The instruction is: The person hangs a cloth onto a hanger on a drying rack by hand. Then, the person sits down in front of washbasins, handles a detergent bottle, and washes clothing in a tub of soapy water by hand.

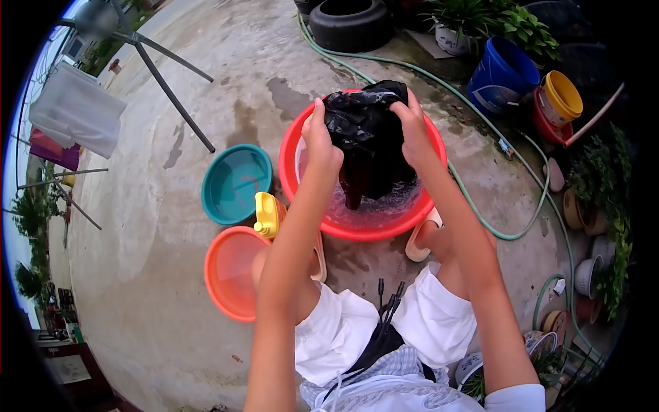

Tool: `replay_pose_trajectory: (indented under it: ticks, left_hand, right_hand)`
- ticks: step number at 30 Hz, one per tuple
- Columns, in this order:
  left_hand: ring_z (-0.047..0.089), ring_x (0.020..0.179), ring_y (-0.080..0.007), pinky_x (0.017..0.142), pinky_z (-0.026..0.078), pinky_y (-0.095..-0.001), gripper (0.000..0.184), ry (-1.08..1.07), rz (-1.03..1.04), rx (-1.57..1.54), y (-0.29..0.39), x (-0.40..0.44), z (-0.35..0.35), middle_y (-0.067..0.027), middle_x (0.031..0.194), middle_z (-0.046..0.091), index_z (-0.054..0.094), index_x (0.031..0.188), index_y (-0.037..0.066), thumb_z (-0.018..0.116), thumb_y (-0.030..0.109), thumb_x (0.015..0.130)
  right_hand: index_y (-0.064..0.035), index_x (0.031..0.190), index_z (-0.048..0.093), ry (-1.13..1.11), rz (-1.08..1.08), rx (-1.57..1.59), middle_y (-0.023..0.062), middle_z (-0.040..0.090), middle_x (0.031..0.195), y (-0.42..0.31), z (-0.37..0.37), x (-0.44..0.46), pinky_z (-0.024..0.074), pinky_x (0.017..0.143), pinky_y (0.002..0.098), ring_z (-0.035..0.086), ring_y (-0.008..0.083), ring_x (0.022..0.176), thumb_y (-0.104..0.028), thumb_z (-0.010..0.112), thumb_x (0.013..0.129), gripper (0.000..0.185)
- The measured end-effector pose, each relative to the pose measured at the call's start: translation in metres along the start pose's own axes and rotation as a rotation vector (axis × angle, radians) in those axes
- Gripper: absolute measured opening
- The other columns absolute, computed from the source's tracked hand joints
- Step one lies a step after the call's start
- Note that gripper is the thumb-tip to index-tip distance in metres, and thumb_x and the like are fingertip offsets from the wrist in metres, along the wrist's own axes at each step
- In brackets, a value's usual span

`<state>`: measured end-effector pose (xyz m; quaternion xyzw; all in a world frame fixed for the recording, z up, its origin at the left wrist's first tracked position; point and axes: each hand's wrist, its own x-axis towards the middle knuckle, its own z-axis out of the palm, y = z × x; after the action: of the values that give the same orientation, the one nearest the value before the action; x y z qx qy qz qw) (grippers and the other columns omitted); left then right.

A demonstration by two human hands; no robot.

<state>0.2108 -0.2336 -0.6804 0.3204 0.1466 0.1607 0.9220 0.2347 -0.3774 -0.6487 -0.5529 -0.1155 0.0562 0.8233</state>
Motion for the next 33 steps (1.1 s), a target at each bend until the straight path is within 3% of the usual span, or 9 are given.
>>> replay_pose_trajectory:
  ticks: [4, 7, 12, 20, 24, 27, 28, 30, 33]
  left_hand:
    - [0.059, 0.07, -0.0226, 0.066, 0.049, -0.0339, 0.03, -0.199, -0.083, -0.131, -0.019, 0.014, -0.008, -0.0075, 0.078, 0.061, 0.056, 0.085, 0.006, 0.047, 0.035, 0.089]
    - [0.058, 0.071, -0.0198, 0.064, 0.048, -0.0338, 0.032, -0.172, -0.221, -0.284, -0.027, -0.005, 0.008, -0.0057, 0.079, 0.059, 0.056, 0.085, 0.008, 0.048, 0.039, 0.087]
    - [0.06, 0.072, -0.0182, 0.066, 0.049, -0.0314, 0.019, 0.101, -0.138, 0.042, -0.042, -0.031, 0.049, -0.0028, 0.08, 0.062, 0.059, 0.088, 0.009, 0.052, 0.026, 0.082]
    - [0.058, 0.055, -0.0182, 0.051, 0.049, -0.0309, 0.022, -0.107, -0.192, -0.184, -0.018, -0.014, 0.024, -0.0056, 0.068, 0.057, 0.054, 0.076, 0.008, 0.045, 0.027, 0.084]
    - [0.06, 0.071, -0.0175, 0.066, 0.05, -0.0313, 0.02, 0.067, -0.225, -0.061, -0.036, -0.04, 0.042, -0.0034, 0.081, 0.061, 0.057, 0.089, 0.007, 0.043, 0.021, 0.086]
    - [0.059, 0.071, -0.0152, 0.064, 0.048, -0.0306, 0.019, 0.078, -0.126, 0.106, -0.038, -0.043, 0.038, -0.003, 0.081, 0.06, 0.056, 0.091, 0.006, 0.046, 0.021, 0.086]
    - [0.059, 0.07, -0.0146, 0.063, 0.048, -0.03, 0.019, 0.059, -0.102, 0.116, -0.031, -0.04, 0.035, -0.0029, 0.08, 0.059, 0.056, 0.09, 0.006, 0.045, 0.022, 0.087]
    - [0.055, 0.057, -0.0139, 0.053, 0.046, -0.0294, 0.026, 0.15, -0.087, -0.12, -0.021, -0.031, 0.032, -0.0023, 0.065, 0.053, 0.054, 0.072, 0.006, 0.043, 0.024, 0.086]
    - [0.054, 0.05, -0.0181, 0.046, 0.047, -0.0329, 0.027, -0.07, -0.173, -0.152, -0.029, -0.005, -0.008, -0.0046, 0.067, 0.055, 0.053, 0.076, 0.006, 0.041, 0.028, 0.087]
  right_hand:
    - [-0.0034, 0.09, 0.052, -0.161, -0.554, -0.932, 0.014, 0.06, 0.076, 0.002, 0.032, -0.035, 0.0467, 0.059, 0.0327, 0.06, 0.0287, 0.069, -0.034, 0.06, 0.073, 0.036]
    - [-0.0045, 0.077, 0.054, -0.046, -0.528, -1.055, 0.0161, 0.058, 0.066, 0.005, 0.037, -0.03, 0.0457, 0.054, 0.0377, 0.057, 0.035, 0.061, -0.043, 0.062, 0.07, 0.04]
    - [-0.0006, 0.067, 0.057, 0.227, -0.05, -0.697, 0.0176, 0.059, 0.064, 0.009, 0.01, 0.019, 0.0434, 0.053, 0.0371, 0.058, 0.0321, 0.06, -0.039, 0.06, 0.073, 0.039]
    - [-0.004, 0.065, 0.054, 0.082, -0.609, -0.911, 0.0154, 0.054, 0.057, 0.014, 0.034, -0.035, 0.0431, 0.049, 0.0366, 0.054, 0.0331, 0.053, -0.033, 0.064, 0.068, 0.031]
    - [0.0009, 0.068, 0.055, 0.157, -0.102, -0.641, 0.0167, 0.054, 0.057, 0.027, 0.001, 0.017, 0.0404, 0.052, 0.0336, 0.052, 0.0271, 0.052, -0.035, 0.061, 0.075, 0.037]
    - [0.0015, 0.069, 0.055, 0.243, -0.181, -0.633, 0.0161, 0.052, 0.056, 0.035, 0.004, 0.01, 0.0389, 0.051, 0.0342, 0.049, 0.027, 0.05, -0.035, 0.059, 0.078, 0.038]
    - [0.0017, 0.068, 0.053, 0.266, -0.183, -0.651, 0.0041, 0.047, 0.053, 0.02, 0.018, -0.006, 0.0365, 0.049, 0.0278, 0.04, 0.0096, 0.051, -0.031, 0.062, 0.078, 0.035]
    - [-0.0006, 0.069, 0.055, 0.188, -0.312, -0.692, 0.0172, 0.053, 0.058, 0.018, 0.038, -0.032, 0.0418, 0.051, 0.0376, 0.053, 0.034, 0.053, -0.036, 0.061, 0.074, 0.036]
    - [-0.0019, 0.067, 0.054, 0.079, -0.426, -0.836, 0.0188, 0.054, 0.06, 0.012, 0.047, -0.051, 0.0429, 0.05, 0.0384, 0.055, 0.0353, 0.057, -0.035, 0.063, 0.07, 0.034]
